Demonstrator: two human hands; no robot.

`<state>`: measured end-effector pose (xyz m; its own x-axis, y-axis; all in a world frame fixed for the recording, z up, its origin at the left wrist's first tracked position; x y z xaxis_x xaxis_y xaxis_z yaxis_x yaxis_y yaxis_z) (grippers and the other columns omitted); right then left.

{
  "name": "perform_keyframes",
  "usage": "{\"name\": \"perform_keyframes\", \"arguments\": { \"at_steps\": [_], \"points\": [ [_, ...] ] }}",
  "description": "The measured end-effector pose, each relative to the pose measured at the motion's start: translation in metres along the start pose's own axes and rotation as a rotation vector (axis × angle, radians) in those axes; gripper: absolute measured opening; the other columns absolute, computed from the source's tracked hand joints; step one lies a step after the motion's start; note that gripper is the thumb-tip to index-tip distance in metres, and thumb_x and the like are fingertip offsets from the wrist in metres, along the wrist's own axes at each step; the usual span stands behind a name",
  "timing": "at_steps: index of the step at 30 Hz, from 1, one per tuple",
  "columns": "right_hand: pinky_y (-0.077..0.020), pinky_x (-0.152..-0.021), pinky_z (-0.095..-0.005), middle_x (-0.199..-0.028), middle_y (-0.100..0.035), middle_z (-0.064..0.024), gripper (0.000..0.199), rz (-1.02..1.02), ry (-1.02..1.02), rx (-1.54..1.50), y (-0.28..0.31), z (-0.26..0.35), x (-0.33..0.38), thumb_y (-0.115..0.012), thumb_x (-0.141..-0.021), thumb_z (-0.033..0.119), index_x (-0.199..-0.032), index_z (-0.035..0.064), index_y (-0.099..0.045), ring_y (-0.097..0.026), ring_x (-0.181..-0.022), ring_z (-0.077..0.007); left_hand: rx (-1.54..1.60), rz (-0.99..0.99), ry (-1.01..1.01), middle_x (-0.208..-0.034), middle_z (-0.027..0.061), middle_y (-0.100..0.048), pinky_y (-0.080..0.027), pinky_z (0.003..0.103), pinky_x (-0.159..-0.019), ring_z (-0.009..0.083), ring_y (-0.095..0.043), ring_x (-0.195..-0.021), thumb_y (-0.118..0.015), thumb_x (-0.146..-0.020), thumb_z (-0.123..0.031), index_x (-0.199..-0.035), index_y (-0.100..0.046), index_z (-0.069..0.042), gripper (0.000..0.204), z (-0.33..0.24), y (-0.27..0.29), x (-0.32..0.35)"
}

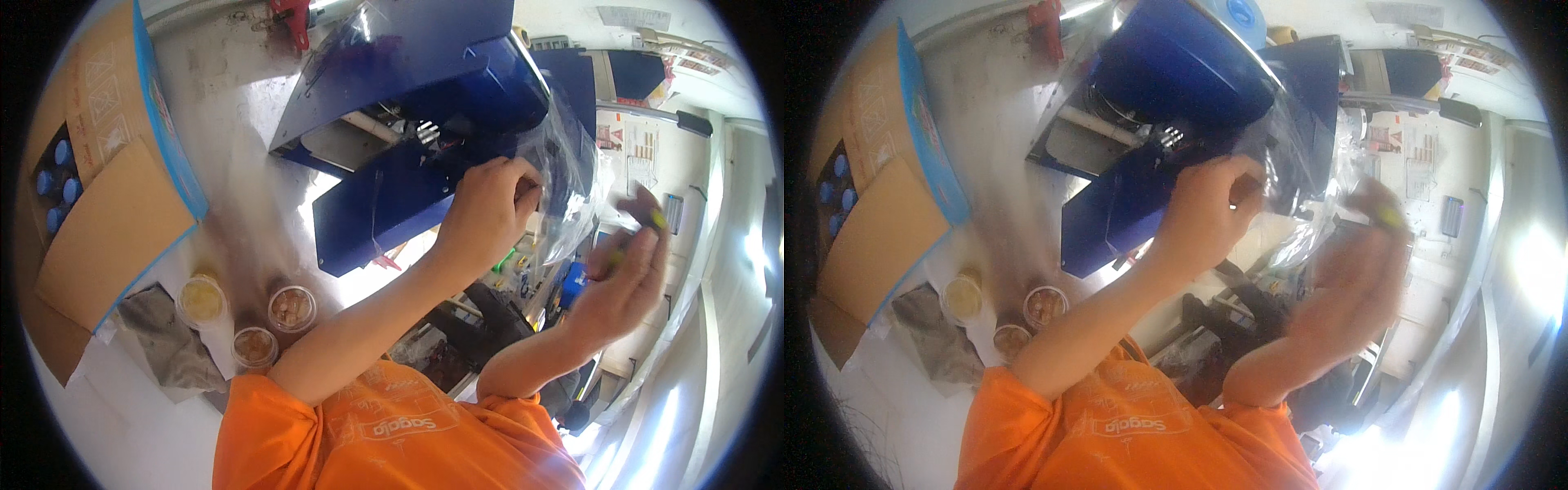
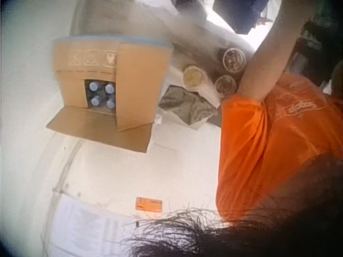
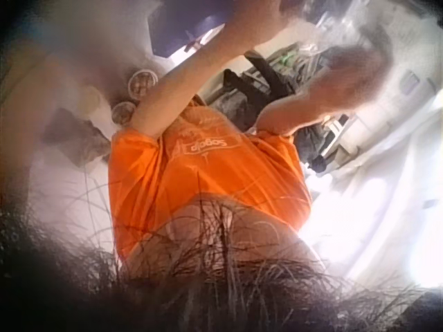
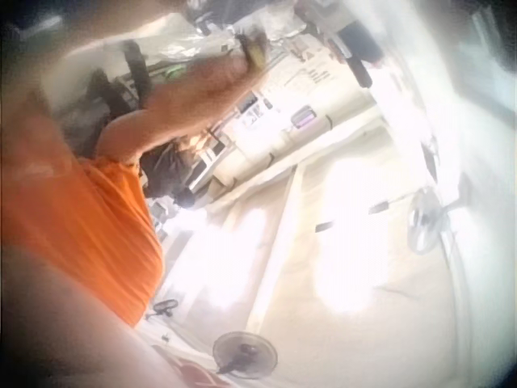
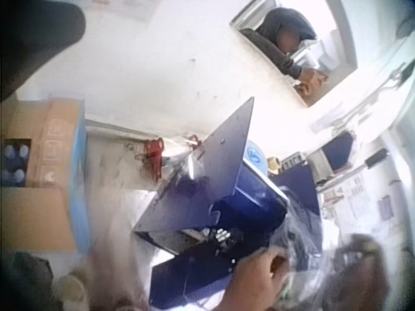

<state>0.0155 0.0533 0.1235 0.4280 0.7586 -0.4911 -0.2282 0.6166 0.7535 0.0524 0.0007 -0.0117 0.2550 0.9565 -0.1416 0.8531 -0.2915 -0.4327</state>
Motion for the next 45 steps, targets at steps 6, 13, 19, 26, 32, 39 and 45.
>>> {"name": "perform_keyframes", "arguments": {
  "at_steps": [6, 13, 19, 26, 32, 39, 45],
  "points": [
    [-0.0471, -0.074, -0.0403, -0.092, -0.064, -0.0219, 0.028, 0.620, -0.063, 0.003, -0.084, -0.008, -0.001, -0.045, -0.099, 0.023, -0.107, -0.0010, -0.057, -0.062, -0.083, -0.0354, -0.255, 0.008, 0.222, -0.079, 0.0189, -0.068, -0.051, 0.041, -0.068, 0.0382, -0.066, -0.076, -0.064, -0.082, -0.008, -0.087, -0.069, -0.001, 0.010, 0.007, 0.042, 0.013],
    [-0.0467, -0.078, -0.0455, -0.093, -0.064, -0.0251, 0.029, 0.427, -0.017, 0.221, -0.078, -0.019, 0.002, -0.044, -0.100, 0.025, -0.107, -0.0005, -0.057, -0.061, -0.091, -0.0449, -0.439, -0.185, 0.181, -0.085, 0.0143, -0.071, -0.051, 0.035, -0.074, 0.0277, -0.070, -0.079, -0.068, -0.086, -0.017, -0.097, -0.072, -0.003, 0.019, 0.029, 0.080, -0.002],
    [-0.0489, -0.075, -0.0397, -0.094, -0.067, -0.0202, 0.027, 0.343, -0.055, 0.234, -0.065, -0.022, 0.005, -0.045, -0.099, 0.022, -0.108, -0.0007, -0.057, -0.066, -0.084, -0.0346, -0.521, -0.265, 0.163, -0.087, 0.0140, -0.072, -0.052, 0.034, -0.075, 0.0270, -0.070, -0.081, -0.072, -0.081, -0.015, -0.095, -0.072, -0.002, 0.019, 0.045, 0.057, -0.018],
    [-0.0489, -0.076, -0.0357, -0.098, -0.069, -0.0172, 0.020, 0.250, -0.010, 0.147, -0.050, -0.036, 0.017, -0.047, -0.099, 0.015, -0.109, -0.0005, -0.055, -0.066, -0.086, -0.0294, -0.444, -0.218, 0.177, -0.089, 0.0144, -0.072, -0.052, 0.033, -0.075, 0.0261, -0.070, -0.080, -0.073, -0.080, -0.012, -0.096, -0.073, -0.003, 0.018, 0.060, 0.055, -0.023],
    [-0.0264, -0.041, -0.0136, -0.106, -0.070, -0.0132, 0.026, 0.056, 0.190, 0.024, -0.034, -0.051, 0.018, -0.036, -0.102, 0.019, -0.106, 0.0011, -0.055, -0.034, -0.043, 0.0018, -0.515, -0.171, 0.041, -0.084, 0.0153, -0.071, -0.054, 0.034, -0.072, 0.0289, -0.070, -0.075, -0.072, -0.077, -0.003, -0.088, -0.074, -0.003, 0.011, 0.063, 0.061, -0.028],
    [-0.0299, -0.032, -0.0112, -0.107, -0.069, -0.0200, 0.037, -0.034, 0.031, -0.157, -0.016, -0.048, 0.004, -0.031, -0.102, 0.029, -0.103, -0.0006, -0.054, -0.038, -0.035, -0.0002, -0.651, -0.122, -0.086, -0.086, 0.0150, -0.071, -0.053, 0.035, -0.077, 0.0312, -0.069, -0.080, -0.064, -0.072, 0.008, -0.092, -0.074, -0.006, 0.027, 0.071, 0.058, -0.032],
    [-0.0313, -0.032, -0.0116, -0.109, -0.065, -0.0252, 0.038, 0.026, 0.102, -0.193, -0.020, -0.057, 0.014, -0.032, -0.102, 0.027, -0.105, -0.0055, -0.051, -0.039, -0.036, -0.0016, -0.669, -0.137, -0.093, -0.081, 0.0153, -0.070, -0.052, 0.037, -0.074, 0.0317, -0.068, -0.077, -0.067, -0.074, 0.000, -0.087, -0.072, -0.004, 0.015, 0.083, 0.057, -0.034]
  ]
}}
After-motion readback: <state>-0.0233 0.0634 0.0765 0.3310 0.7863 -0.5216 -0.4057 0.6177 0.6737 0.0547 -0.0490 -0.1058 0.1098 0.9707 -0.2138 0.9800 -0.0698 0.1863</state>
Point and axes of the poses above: each hand's wrist, its own x-axis away from the middle knuckle, its own y-axis out of the back of the hand, z = x × y, the point moved 2 cm from there along -x, towards the middle knuckle
